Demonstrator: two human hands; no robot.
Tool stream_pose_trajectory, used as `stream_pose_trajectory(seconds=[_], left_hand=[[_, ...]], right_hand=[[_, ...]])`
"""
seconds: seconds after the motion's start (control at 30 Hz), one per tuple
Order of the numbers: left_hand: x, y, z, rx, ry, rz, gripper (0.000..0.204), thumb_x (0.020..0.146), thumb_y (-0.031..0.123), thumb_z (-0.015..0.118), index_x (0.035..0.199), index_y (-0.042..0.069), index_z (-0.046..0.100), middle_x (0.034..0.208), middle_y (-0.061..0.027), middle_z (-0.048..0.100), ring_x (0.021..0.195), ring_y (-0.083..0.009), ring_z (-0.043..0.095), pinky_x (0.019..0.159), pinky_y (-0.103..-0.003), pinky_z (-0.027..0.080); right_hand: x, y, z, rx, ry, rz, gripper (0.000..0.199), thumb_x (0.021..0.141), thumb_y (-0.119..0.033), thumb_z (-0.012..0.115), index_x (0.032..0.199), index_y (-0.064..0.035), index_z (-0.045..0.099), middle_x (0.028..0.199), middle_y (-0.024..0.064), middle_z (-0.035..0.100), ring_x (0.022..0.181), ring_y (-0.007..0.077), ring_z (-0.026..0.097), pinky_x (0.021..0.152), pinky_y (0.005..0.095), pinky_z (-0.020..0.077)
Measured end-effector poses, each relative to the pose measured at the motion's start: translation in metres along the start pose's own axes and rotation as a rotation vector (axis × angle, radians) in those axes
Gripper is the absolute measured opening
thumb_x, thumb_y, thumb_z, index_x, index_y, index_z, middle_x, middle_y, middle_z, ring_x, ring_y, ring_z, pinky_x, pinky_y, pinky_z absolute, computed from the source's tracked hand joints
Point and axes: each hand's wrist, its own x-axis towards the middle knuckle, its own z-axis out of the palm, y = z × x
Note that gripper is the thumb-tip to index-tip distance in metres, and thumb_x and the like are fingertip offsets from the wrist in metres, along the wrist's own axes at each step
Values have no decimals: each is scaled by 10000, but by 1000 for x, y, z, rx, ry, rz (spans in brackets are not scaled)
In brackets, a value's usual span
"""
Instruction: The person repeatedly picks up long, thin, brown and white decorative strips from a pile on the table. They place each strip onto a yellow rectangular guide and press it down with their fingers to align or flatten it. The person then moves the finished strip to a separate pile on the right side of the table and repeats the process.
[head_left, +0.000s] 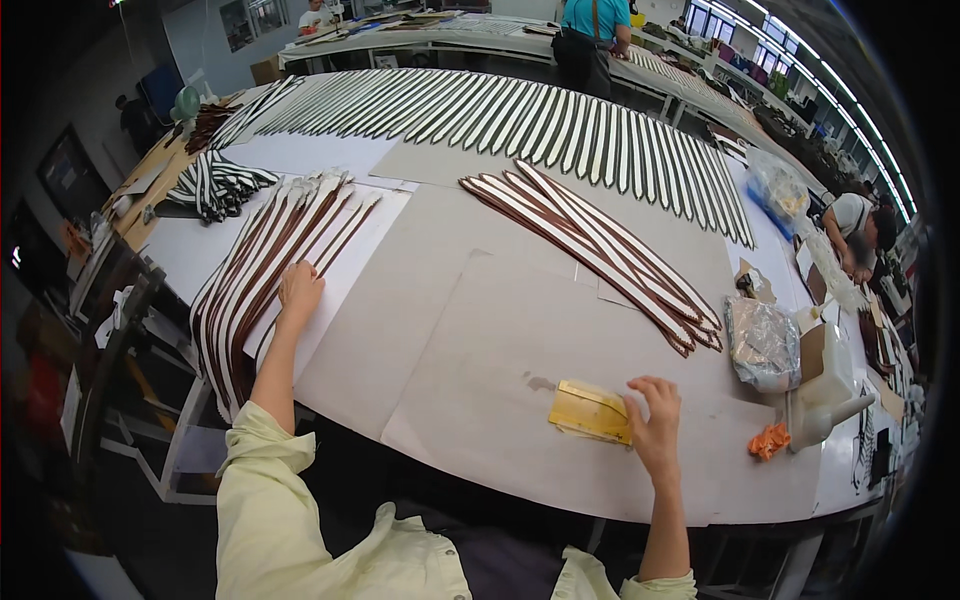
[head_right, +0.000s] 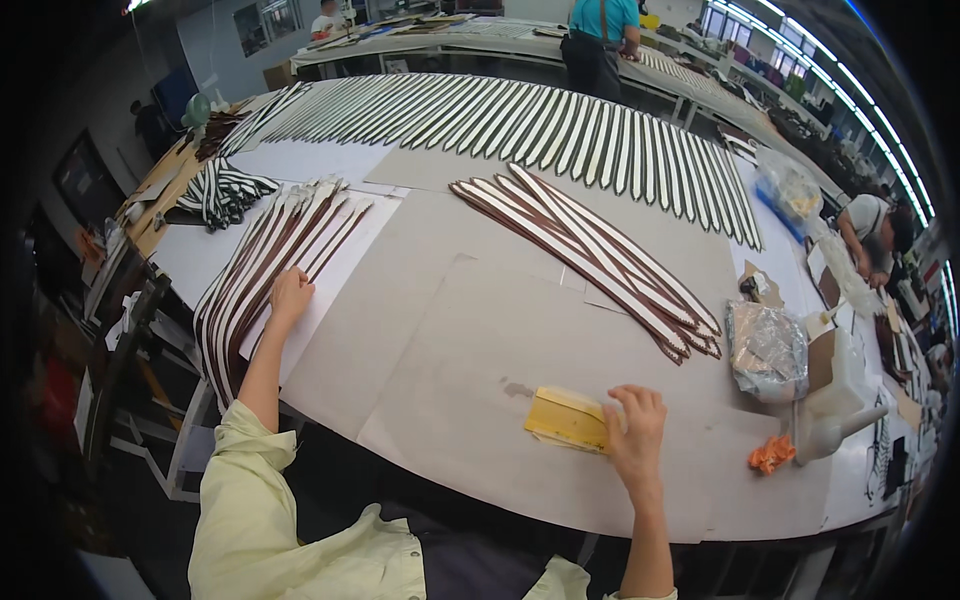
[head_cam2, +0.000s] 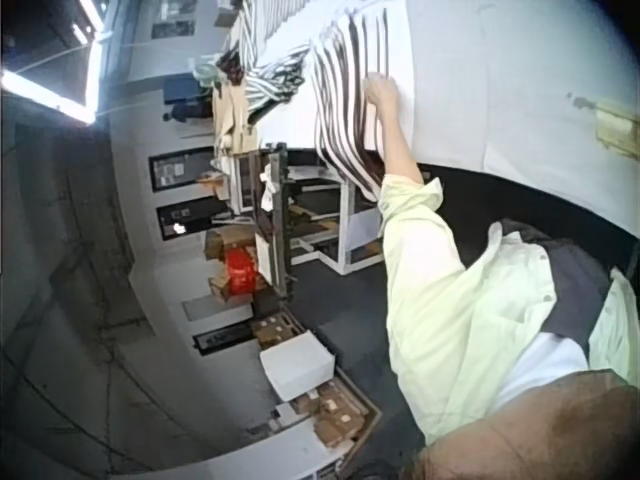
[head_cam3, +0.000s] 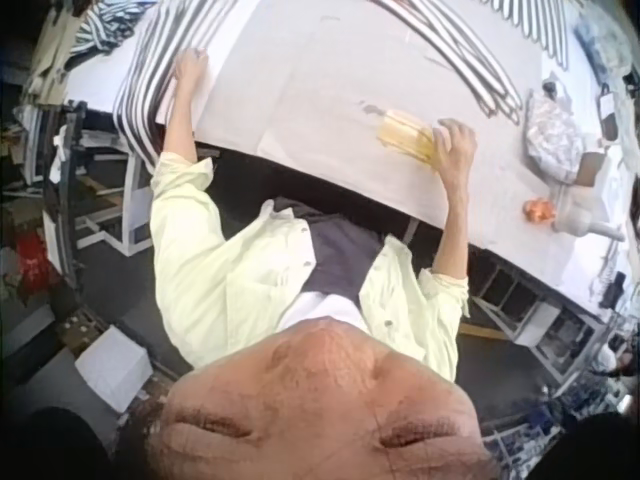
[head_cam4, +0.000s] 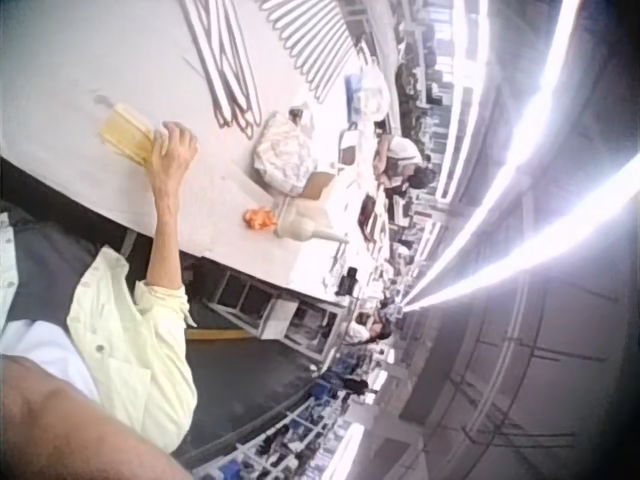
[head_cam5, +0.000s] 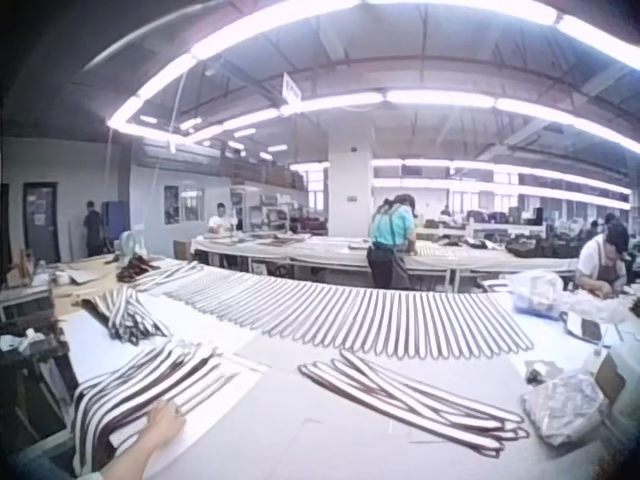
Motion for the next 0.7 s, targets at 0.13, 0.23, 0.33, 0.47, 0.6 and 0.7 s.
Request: stream_pose_trajectory(seconds=[0.13,0.23,0.33,0.47,0.6,0.7], left_hand=[[14,-1,14,-6,59,-75,507,814,333,825,1191,34,665,1278,-198,618,1245,-404,559,1037,-531,481],[30,-6,10,-76,-71,-142,587,763,377,856,1202,38,662,1319,-205,606,1287,-415,532,1049,-550,473],[33,-14,13,-44,-21,-202,626,730,409,873,1190,38,668,1308,-214,628,1301,-410,538,1046,-557,473],[27,-26,1,-108,-77,-166,592,720,398,881,1114,20,652,1169,-214,697,1223,-373,623,1009,-541,499],[3,-22,-35,-250,-100,-7,395,805,214,839,1016,-1,583,891,-158,712,925,-268,732,801,-420,562],[-76,48,-93,-587,-151,149,234,900,58,749,987,-9,542,748,-110,668,734,-178,720,659,-315,540]], right_hand=[[-36,-16,10,-26,-84,12,187,873,-69,725,1056,-55,685,1163,95,673,1129,316,578,977,458,426],[-47,-23,7,-58,-83,8,178,881,-68,716,1056,-52,682,1196,90,659,1141,321,568,978,456,426],[-51,-22,9,-57,-77,21,173,890,-65,706,1059,-41,677,1229,93,644,1162,325,562,996,458,425],[-54,-27,10,-61,-49,2,180,901,-63,698,1076,-22,676,1250,107,635,1189,333,556,1027,473,419],[-55,-35,16,-104,-19,-36,194,907,-58,691,1094,-13,676,1228,124,646,1193,344,562,1036,478,430],[-57,-59,6,85,-11,-46,205,922,-66,687,1119,-12,679,1185,137,670,1115,340,616,971,435,489]])
